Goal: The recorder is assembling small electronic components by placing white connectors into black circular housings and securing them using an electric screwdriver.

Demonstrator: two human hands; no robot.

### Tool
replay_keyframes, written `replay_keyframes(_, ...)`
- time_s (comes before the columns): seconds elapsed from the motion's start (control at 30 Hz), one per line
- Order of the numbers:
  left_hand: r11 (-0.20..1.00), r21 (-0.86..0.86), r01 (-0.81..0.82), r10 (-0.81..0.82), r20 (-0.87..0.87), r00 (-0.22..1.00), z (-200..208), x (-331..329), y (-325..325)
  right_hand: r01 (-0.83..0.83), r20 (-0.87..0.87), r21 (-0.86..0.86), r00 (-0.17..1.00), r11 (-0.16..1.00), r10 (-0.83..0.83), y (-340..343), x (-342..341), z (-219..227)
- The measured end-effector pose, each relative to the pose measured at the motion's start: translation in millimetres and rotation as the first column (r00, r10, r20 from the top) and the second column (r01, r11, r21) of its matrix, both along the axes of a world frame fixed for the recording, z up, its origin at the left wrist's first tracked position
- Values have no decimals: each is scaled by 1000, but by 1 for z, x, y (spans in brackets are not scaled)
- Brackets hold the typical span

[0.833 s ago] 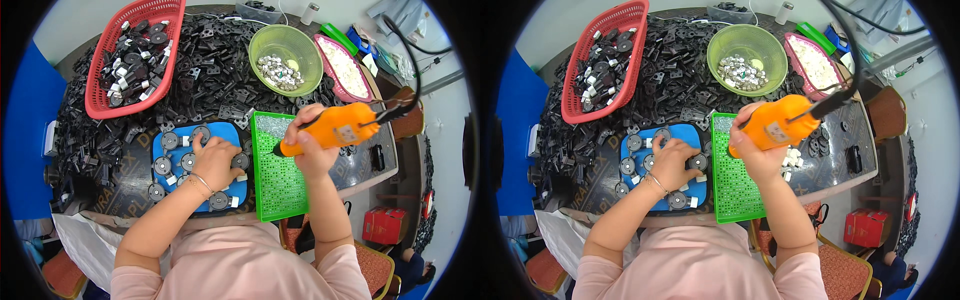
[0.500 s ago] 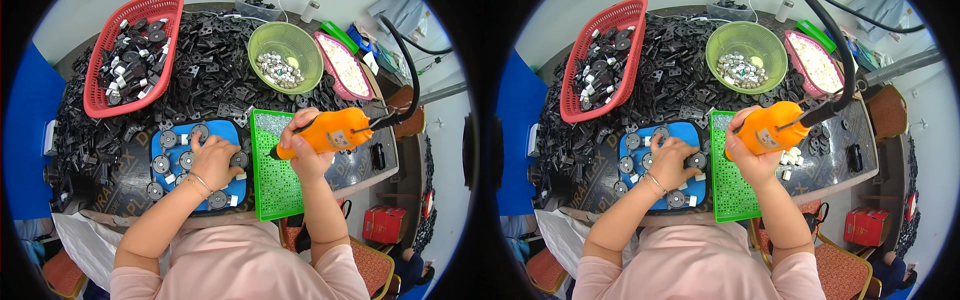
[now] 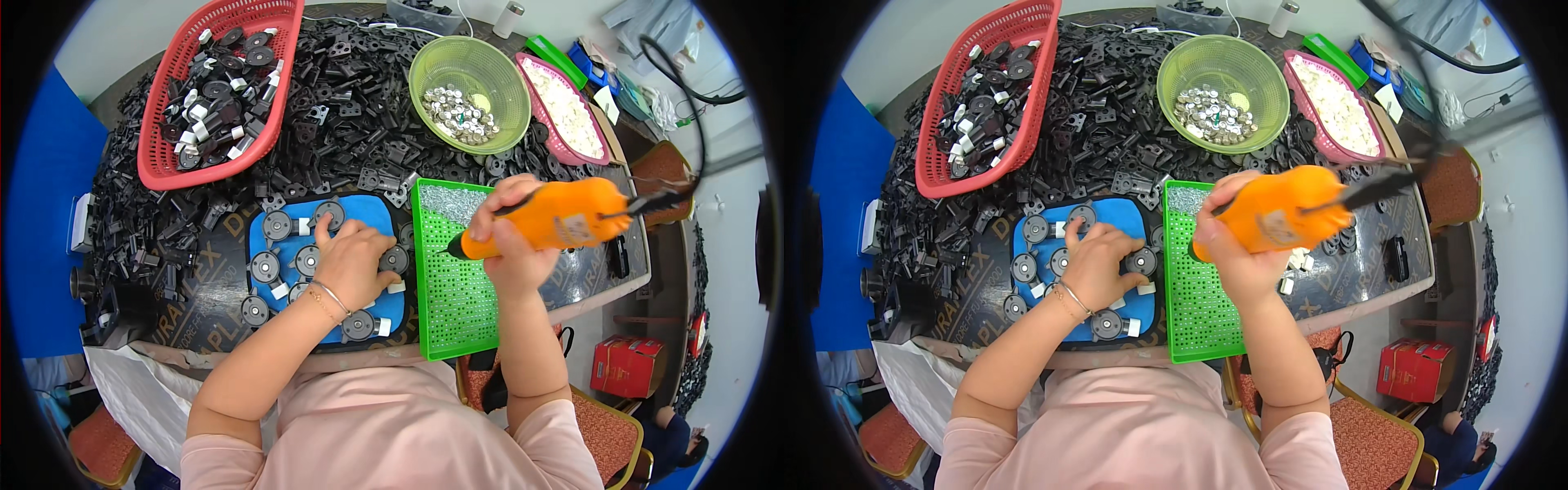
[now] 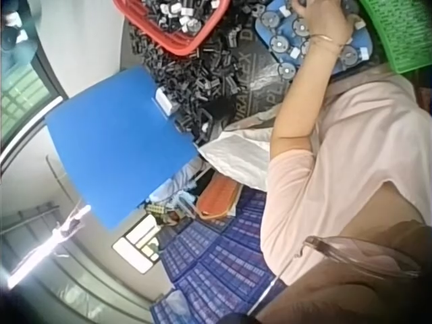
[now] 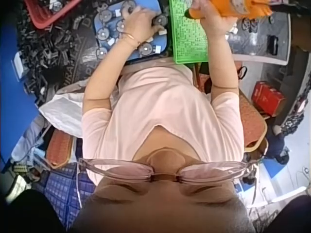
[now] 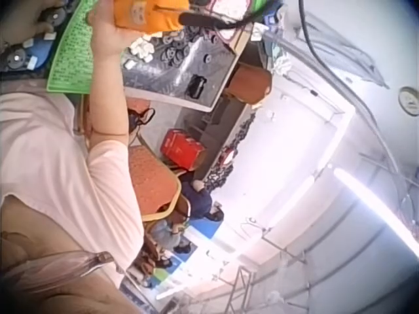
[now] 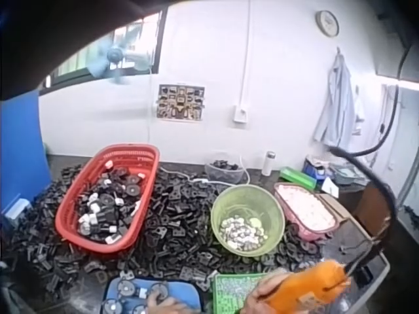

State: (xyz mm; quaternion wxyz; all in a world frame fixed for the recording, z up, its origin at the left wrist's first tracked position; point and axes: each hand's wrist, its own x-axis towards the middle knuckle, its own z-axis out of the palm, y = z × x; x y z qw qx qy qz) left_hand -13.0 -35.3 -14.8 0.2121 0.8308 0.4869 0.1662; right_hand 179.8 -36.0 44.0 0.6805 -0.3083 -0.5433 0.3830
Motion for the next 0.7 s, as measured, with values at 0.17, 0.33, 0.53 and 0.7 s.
replay_keyframes(0.17,1000,-9,2,-2,7,1000,-3,-2,0,-160,-97,95,981,983,169,2,-21,21)
replay_keyframes(0.33,1000,-20,-4,4,5,1000,0,-1,1,-204,32,82,979,975,202,8,-50,-1)
replay_keyframes(0.53,1000,1,-23,23,24,999,-7,0,2,-204,30,36,979,978,203,12,-58,-10)
replay_keyframes(0.7,999,49,-23,22,37,999,-11,-1,1,-199,78,30,977,979,196,9,-60,-14)
